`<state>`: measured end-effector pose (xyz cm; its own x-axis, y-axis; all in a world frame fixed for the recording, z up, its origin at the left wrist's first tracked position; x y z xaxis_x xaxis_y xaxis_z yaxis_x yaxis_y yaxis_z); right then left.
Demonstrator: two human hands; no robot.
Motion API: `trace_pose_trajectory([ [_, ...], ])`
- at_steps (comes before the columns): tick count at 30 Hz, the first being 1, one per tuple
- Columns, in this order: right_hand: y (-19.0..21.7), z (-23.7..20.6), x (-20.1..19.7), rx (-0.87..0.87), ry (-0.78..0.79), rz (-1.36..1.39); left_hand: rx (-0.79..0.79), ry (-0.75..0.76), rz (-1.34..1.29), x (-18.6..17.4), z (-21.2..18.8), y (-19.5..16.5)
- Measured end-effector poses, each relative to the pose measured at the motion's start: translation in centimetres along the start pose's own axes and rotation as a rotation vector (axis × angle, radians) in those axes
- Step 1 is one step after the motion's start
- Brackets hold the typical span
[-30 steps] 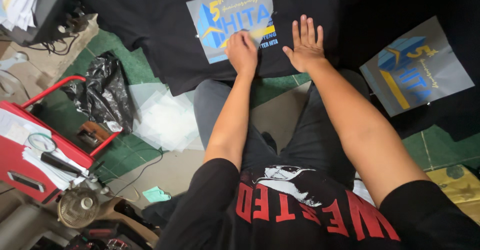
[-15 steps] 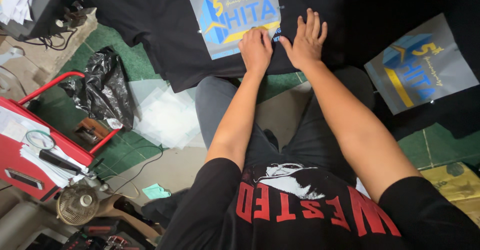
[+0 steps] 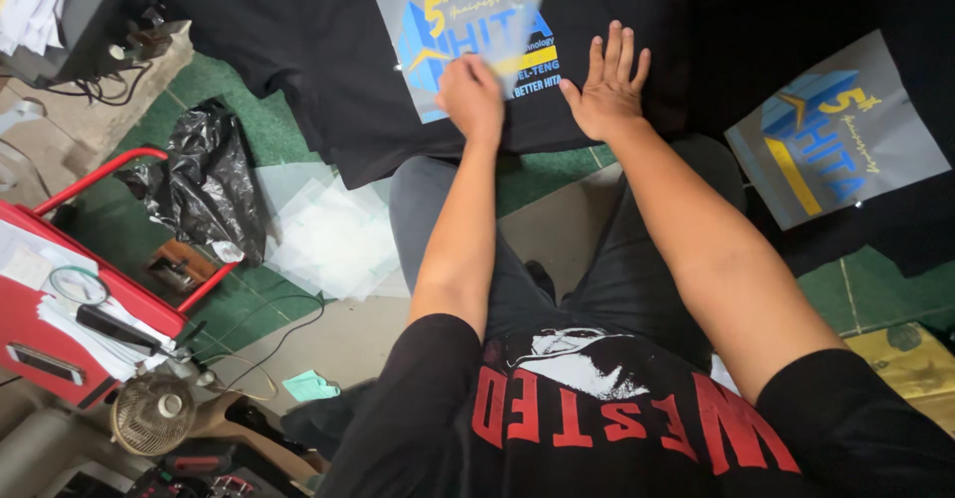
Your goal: The person sits on the floor and lays out black t-shirts printed with a HITA anniversary logo. They peel the clear backing sheet off each printed transfer, position the transfer on a shirt, and smooth it down by hand, working through several shirts one at a time.
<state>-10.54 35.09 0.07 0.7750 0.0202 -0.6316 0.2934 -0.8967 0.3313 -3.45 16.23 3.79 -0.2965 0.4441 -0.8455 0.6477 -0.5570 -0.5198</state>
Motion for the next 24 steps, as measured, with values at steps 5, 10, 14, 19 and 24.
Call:
trace_pose_trajectory([
  [5, 0.2, 0.1, 0.1, 0.020, -0.003, -0.015, -0.210, -0.106, 0.035, -1.2, 0.1, 2.5],
  [10, 0.2, 0.2, 0.3, 0.026, 0.019, -0.014, -0.112, -0.116, 0.087, -2.3, 0.4, 3.7],
  [14, 0.0, 0.4, 0.5, 0.036, 0.024, -0.007, -0.291, -0.203, 0.104, -3.4, 1.0, 5.9],
  [19, 0.0, 0.5, 0.7, 0.025, 0.015, -0.022, -0.341, -0.205, 0.121, -4.4, 1.4, 8.4],
  [24, -0.2, 0.6, 0.8, 0.046, 0.036, -0.036, -0.532, -0.268, 0.093, -5.7, 0.9, 11.3],
])
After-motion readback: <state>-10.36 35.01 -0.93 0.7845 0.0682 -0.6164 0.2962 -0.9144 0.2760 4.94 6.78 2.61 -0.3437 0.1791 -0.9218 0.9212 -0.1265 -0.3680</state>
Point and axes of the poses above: each hand's wrist, its own z-axis towards the middle knuckle, its own x-axis out of the palm, y = z × x, the point moved 4 cm from there along z, towards the middle knuckle, and after that the axes turned 7 degrees about y, right-handed, at the moved point
